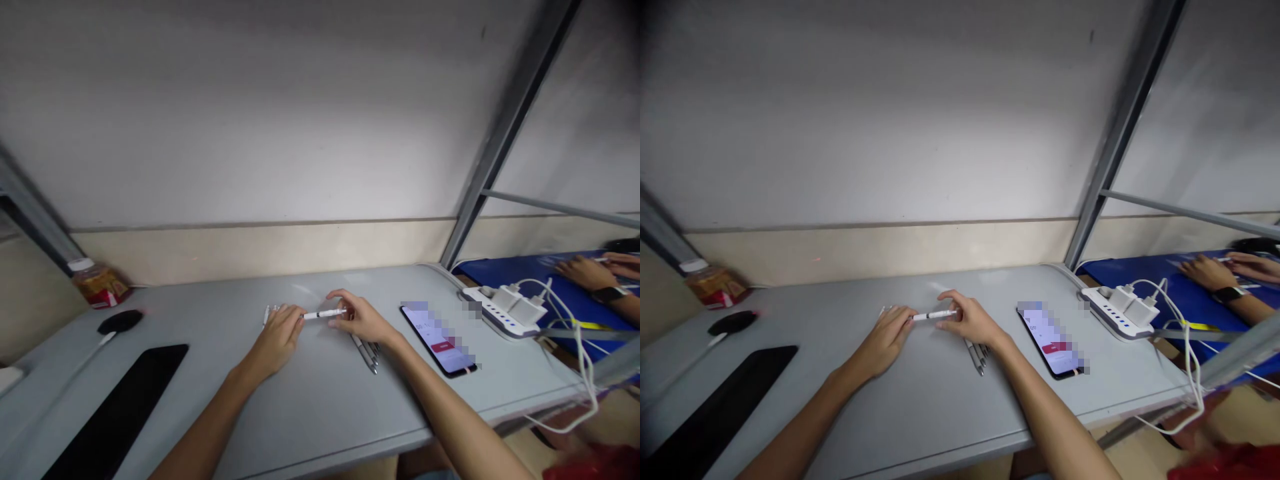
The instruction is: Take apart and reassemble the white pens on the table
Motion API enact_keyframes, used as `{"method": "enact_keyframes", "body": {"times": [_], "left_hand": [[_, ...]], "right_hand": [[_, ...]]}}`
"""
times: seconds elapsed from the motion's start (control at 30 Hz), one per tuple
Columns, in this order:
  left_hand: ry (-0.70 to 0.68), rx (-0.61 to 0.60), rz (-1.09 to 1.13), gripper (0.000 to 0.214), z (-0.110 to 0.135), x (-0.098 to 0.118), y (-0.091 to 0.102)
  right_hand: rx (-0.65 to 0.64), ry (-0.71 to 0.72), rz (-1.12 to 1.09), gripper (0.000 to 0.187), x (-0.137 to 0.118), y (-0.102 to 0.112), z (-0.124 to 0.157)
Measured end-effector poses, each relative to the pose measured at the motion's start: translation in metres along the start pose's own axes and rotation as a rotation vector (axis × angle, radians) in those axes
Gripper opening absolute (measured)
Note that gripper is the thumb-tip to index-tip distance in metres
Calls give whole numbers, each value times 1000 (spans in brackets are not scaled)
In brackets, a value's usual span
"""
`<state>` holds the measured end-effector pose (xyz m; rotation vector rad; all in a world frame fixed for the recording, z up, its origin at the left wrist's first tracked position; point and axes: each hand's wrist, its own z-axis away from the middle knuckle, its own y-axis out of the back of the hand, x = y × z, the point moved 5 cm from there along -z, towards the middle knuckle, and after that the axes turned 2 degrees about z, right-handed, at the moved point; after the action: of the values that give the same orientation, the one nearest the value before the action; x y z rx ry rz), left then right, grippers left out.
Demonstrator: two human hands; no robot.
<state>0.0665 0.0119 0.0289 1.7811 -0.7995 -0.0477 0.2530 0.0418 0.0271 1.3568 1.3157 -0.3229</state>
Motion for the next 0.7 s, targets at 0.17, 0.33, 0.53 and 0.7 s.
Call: {"method": "enact_keyframes", "body": {"times": [0.17,0.33,0.53,0.7], "left_hand": [[-1,16,17,29,0,-2,-1],[21,9,45,31,0,-7,-3],[33,-40,64,28,0,-13,-5],[-47,27,-161,23,0,-6,3]], "right_hand": [[-23,-16,98,34,0,-2,0],[30,33,182,33,-6,-1,0],[26,135,229,27,-18,-5,2],[-126,-48,-35,28,-8,-16,1]]}}
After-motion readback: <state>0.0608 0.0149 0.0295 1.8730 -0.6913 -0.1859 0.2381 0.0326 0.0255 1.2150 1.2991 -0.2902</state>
